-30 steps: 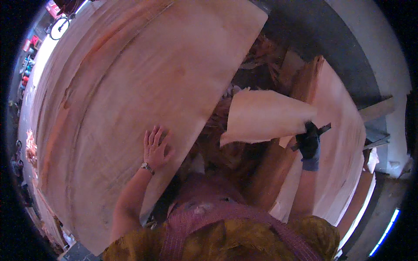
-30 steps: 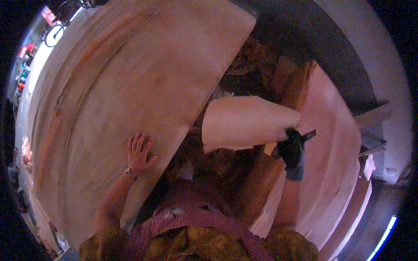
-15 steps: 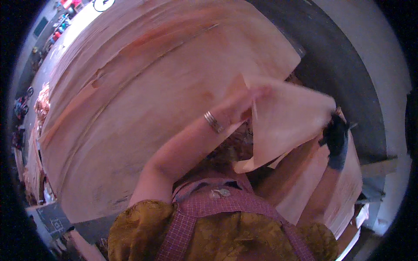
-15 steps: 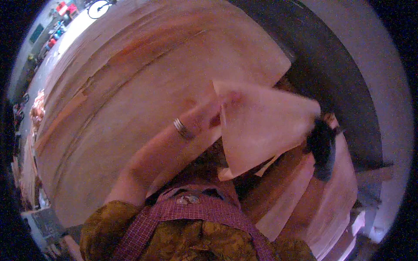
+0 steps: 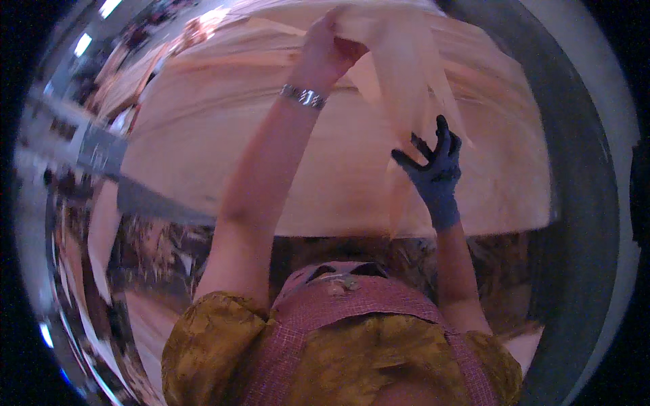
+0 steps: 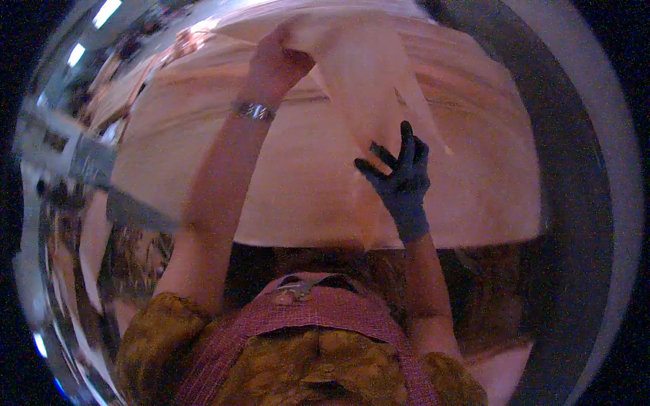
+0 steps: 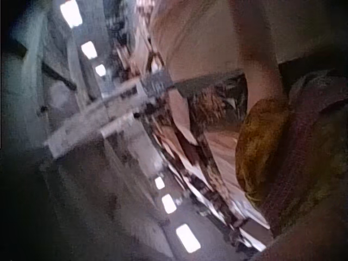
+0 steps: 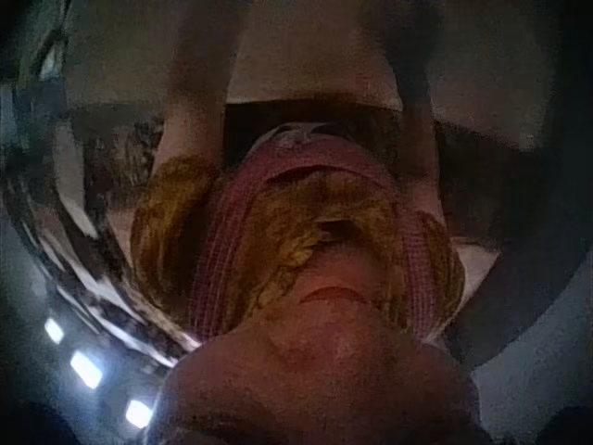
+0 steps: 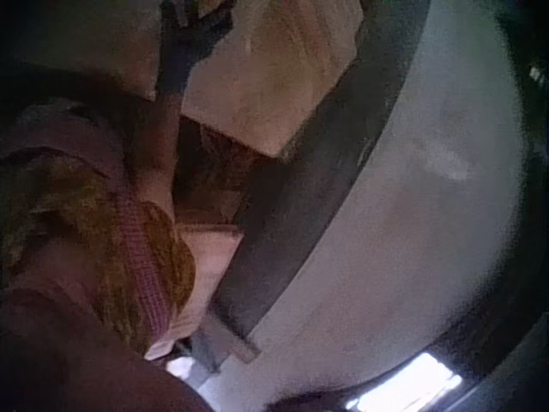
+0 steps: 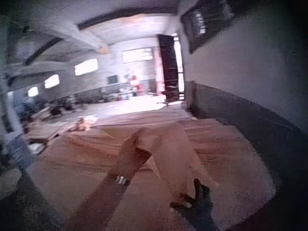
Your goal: The person cuts sheets of wood veneer using a small blade and a long straight edge, then peels away excess strips and stacks the pieces.
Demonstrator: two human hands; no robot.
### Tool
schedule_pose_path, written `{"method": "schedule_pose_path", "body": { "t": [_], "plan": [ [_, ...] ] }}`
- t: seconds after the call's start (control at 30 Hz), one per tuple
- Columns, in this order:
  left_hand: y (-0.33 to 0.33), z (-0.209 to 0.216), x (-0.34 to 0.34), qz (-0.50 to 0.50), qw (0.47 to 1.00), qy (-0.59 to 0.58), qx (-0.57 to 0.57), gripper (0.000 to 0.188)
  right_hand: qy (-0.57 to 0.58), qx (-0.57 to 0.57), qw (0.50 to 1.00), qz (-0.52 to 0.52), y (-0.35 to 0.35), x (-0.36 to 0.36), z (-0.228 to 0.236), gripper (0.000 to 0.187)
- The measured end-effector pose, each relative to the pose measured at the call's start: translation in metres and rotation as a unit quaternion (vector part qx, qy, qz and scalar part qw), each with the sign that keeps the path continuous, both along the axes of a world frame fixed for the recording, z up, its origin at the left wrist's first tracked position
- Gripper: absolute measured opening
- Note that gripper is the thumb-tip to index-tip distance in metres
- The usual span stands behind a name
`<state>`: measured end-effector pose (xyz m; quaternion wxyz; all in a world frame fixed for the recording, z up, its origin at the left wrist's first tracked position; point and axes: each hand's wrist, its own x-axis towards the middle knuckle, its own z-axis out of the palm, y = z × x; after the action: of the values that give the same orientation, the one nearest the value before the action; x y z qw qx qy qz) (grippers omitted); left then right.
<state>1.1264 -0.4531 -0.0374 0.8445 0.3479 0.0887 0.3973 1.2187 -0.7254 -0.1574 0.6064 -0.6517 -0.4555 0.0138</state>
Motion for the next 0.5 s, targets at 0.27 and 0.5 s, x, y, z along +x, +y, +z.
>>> {"method": "schedule_pose_path", "body": {
  "t": [0.27, 0.5],
  "plan": [
    [0.099, -0.039, -0.180, 0.015, 0.988, -0.126, 0.086, 0.040, -0.080, -0.125, 0.981, 0.123, 0.143, 0.004, -0.030, 0.023],
    [0.143, -0.164, -0.305, 0.281, 0.949, -0.004, -0.140, 0.033, -0.507, -0.167, 0.846, -0.004, 0.232, -0.070, 0.006, 0.052]
  ]
}}
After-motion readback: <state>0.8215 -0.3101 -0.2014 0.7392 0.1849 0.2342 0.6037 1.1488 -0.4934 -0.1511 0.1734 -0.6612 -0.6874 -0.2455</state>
